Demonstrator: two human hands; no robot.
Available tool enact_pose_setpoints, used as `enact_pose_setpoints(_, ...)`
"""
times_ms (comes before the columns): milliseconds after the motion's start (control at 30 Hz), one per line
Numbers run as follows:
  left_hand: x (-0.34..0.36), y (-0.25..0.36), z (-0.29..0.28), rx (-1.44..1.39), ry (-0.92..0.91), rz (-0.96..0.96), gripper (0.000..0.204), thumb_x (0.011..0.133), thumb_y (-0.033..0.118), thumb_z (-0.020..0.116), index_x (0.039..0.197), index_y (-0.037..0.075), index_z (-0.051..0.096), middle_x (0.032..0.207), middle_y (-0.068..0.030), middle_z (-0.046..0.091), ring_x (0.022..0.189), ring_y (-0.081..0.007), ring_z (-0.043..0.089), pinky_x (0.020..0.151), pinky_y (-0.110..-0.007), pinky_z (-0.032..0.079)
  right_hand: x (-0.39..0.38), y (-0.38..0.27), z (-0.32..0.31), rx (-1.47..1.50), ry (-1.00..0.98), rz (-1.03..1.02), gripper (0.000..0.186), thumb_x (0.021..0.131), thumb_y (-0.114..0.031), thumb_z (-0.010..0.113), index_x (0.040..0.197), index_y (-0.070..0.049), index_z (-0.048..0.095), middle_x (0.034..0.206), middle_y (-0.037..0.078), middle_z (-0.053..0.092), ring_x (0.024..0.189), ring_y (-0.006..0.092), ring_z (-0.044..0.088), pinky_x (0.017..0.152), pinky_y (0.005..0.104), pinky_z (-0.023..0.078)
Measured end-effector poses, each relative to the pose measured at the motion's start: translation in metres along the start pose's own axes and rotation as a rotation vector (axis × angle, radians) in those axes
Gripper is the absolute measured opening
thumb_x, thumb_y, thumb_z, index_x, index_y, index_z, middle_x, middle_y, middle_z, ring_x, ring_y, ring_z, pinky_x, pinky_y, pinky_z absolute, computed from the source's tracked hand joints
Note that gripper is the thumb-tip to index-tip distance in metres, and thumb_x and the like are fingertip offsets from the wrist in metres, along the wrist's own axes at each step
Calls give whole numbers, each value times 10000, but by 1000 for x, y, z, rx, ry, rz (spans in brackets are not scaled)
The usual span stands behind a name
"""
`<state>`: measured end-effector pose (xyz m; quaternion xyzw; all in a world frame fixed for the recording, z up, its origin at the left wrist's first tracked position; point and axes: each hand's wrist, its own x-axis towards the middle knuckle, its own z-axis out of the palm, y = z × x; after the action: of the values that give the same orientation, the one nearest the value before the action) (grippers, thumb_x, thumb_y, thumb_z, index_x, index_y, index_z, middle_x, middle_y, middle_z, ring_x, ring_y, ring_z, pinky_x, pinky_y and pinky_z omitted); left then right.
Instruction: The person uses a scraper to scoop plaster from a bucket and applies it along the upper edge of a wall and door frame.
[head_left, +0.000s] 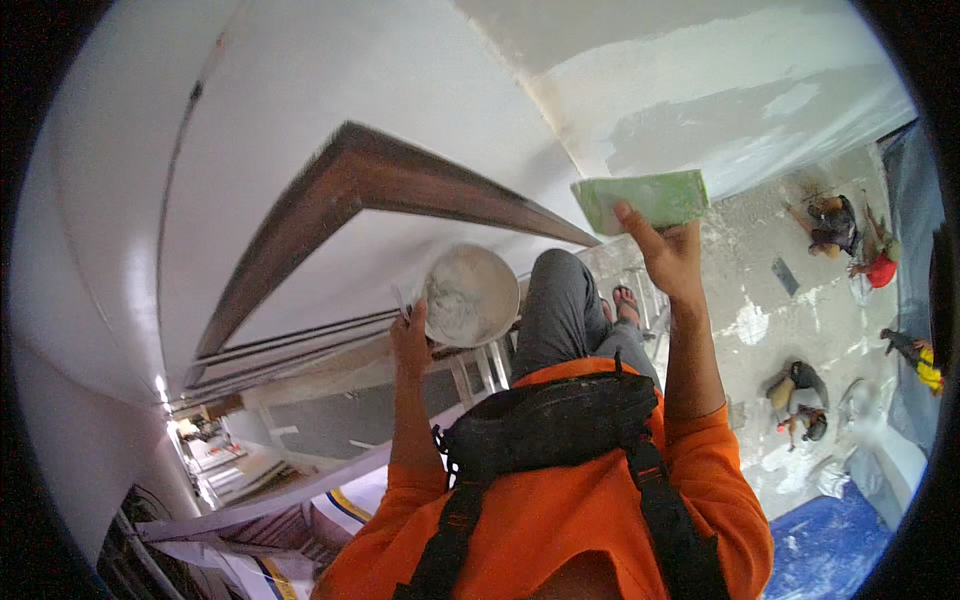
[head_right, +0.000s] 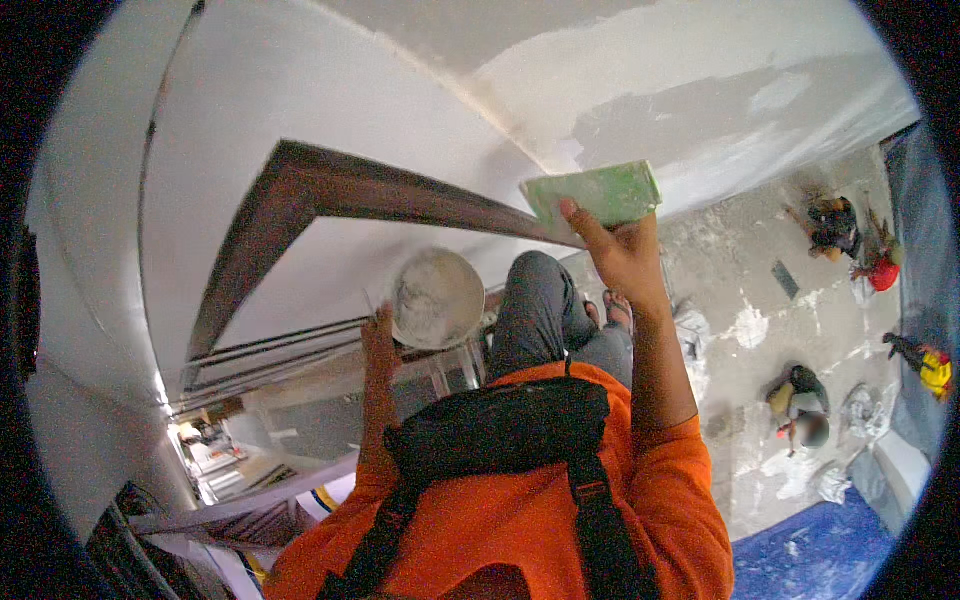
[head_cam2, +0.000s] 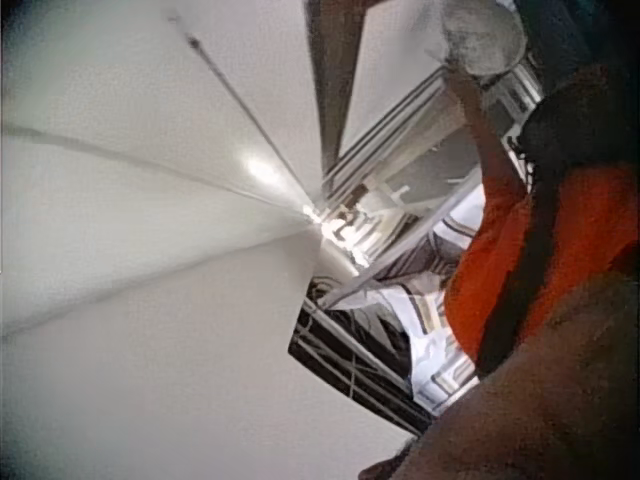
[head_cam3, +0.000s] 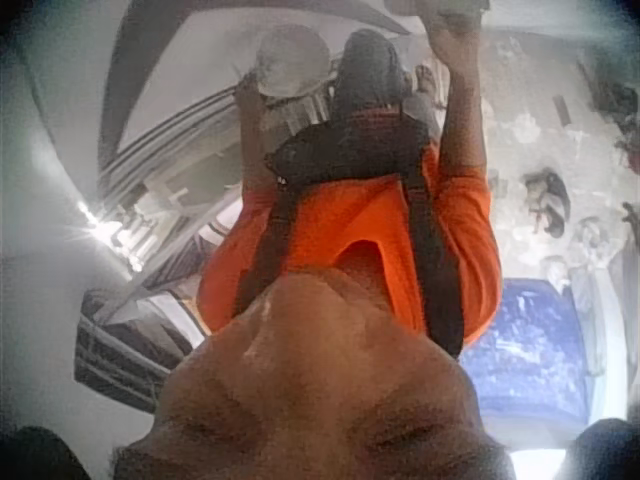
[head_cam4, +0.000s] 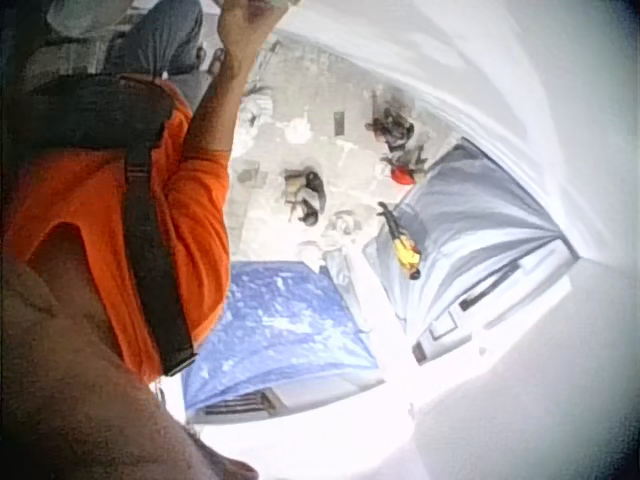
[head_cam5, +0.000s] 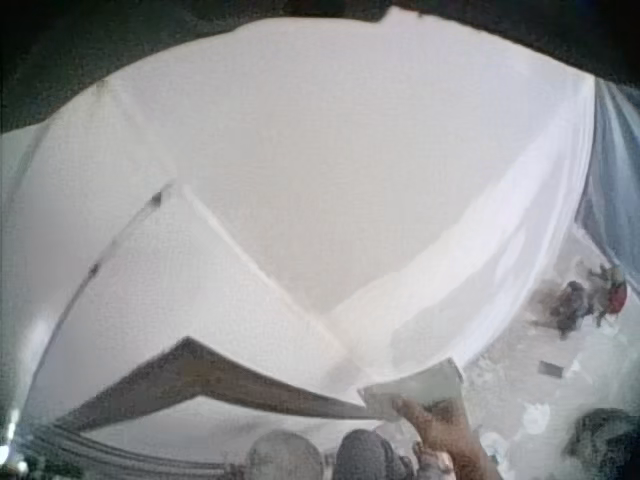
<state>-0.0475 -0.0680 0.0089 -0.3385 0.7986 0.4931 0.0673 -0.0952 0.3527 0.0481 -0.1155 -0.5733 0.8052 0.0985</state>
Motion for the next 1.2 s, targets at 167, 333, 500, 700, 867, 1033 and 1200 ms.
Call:
enact_pose_setpoints(167, -30, 17, 14, 69, 7, 351, 457, 938, 402, 703, 1008, -48, 675, 843, -92, 691, 745, -138, 619, 658, -312, 496, -47, 24, -4, -102, -198, 49, 198, 906, -53, 724, 1068, 43, 661, 962, 108, 736, 897, 184, 684, 786, 329, 543)
enact_pose_setpoints(333, -61, 52, 41, 163, -63, 433, 393, 924, 353, 728, 958, -36, 689, 798, -89, 707, 717, -154, 635, 665, -338, 513, -57, 34, -4, -464, -381, -52, 177, 922, -95, 691, 1063, 10, 711, 914, 125, 748, 820, 158, 702, 738, 335, 554)
enact_pose_setpoints(500, -51, 47, 49, 315, -139, 470, 410, 910, 377, 735, 954, -27, 685, 758, -133, 700, 685, -171, 652, 657, -362, 522, -56, 53, 14, -679, -473, 0, 204, 920, -136, 676, 1083, -22, 721, 867, 146, 748, 651, 193, 712, 603, 379, 558)
enact_pose_setpoints(700, -48, 46, 60, 314, -216, 432, 461, 906, 434, 723, 987, -20, 703, 813, -174, 726, 754, -267, 723, 708, -384, 544, -63, 82, 20, -564, -463, -2, 206, 935, -161, 665, 1077, -23, 722, 929, 152, 753, 872, 239, 736, 752, 380, 557)
enact_pose_setpoints(867, -48, 45, 63, 323, -209, 431, 477, 905, 445, 718, 976, -27, 706, 834, -187, 730, 789, -313, 732, 730, -410, 548, -65, 98, 24, -434, -341, 74, 225, 945, -179, 666, 1075, -4, 722, 963, 127, 765, 861, 183, 719, 758, 353, 551)
enact_pose_setpoints(1033, -25, 41, 68, 548, -281, 474, 583, 907, 551, 668, 978, -27, 710, 862, -234, 722, 847, -377, 726, 755, -442, 548, -66, 137, 17, -488, -313, 103, 208, 949, -165, 672, 1077, -13, 735, 981, 125, 765, 873, 176, 714, 778, 336, 549)
enact_pose_setpoints(1200, 6, 41, 71, 583, -392, 465, 652, 913, 612, 622, 980, -32, 707, 848, -251, 714, 839, -399, 717, 761, -465, 544, -67, 150, 45, -601, -400, -292, 206, 952, -171, 680, 1082, -22, 739, 954, 140, 762, 845, 209, 728, 774, 325, 552)
